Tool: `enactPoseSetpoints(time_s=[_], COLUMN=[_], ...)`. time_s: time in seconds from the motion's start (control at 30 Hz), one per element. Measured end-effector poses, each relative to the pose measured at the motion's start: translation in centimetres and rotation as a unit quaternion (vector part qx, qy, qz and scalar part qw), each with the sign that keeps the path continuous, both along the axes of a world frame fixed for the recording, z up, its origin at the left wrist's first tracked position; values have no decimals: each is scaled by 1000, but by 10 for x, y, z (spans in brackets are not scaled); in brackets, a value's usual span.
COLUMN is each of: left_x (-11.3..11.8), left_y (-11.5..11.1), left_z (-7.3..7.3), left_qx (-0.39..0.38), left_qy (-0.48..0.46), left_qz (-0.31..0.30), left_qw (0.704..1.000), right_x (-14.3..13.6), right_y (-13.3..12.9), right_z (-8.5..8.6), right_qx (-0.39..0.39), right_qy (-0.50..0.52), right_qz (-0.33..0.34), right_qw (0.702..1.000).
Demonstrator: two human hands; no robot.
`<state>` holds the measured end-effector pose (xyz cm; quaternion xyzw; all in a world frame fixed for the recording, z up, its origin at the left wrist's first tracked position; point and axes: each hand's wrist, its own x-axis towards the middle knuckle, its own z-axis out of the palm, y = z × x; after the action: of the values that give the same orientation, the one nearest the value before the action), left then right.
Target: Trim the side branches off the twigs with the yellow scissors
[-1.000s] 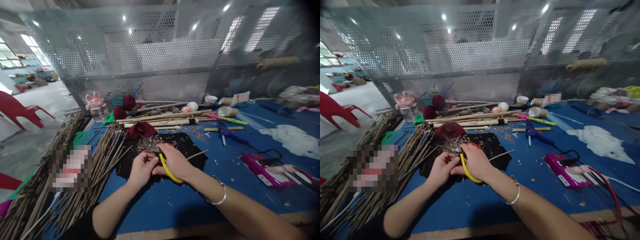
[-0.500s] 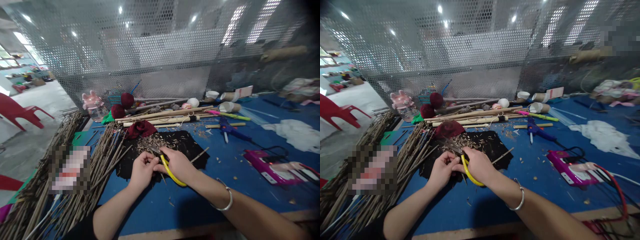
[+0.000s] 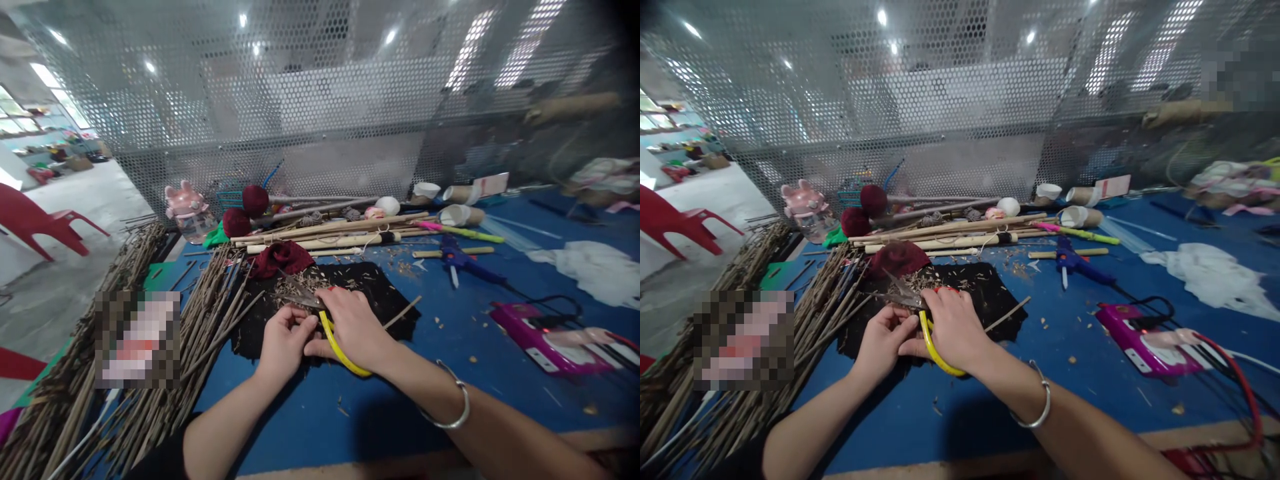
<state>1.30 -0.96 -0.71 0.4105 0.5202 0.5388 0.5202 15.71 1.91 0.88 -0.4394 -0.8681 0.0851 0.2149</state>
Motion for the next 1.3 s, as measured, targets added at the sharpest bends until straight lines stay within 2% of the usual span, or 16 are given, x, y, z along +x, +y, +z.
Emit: enactPoseSetpoints(time_s=[0.17,0.43,0.6,0.83,1.07,1.3], left_x=[0,2,2,-2,-4,-5], left_y=[2,6,5,5,6,4], left_z=[-4,-2,-4,-7,-5,-3], left_qx=[-4,-6,5,44,82,62], left_qy=[-8,-21,-11,13,50,45], left_qz=[-6,10,7,4,11,-11], left_qw=[1000,1000,1000,999,995,997], right_x=[2,-1,1,-4,-6,-5], right_y=[0,3,5,1,1,0], right_z=[-3,-3,-5,-5,-12,-13], right_qx=[-7,-65,-48,-53,-51,-45], right_qy=[3,40,52,51,67,60], right_qz=[-9,3,18,5,6,5], right_qw=[1000,997,997,997,996,997])
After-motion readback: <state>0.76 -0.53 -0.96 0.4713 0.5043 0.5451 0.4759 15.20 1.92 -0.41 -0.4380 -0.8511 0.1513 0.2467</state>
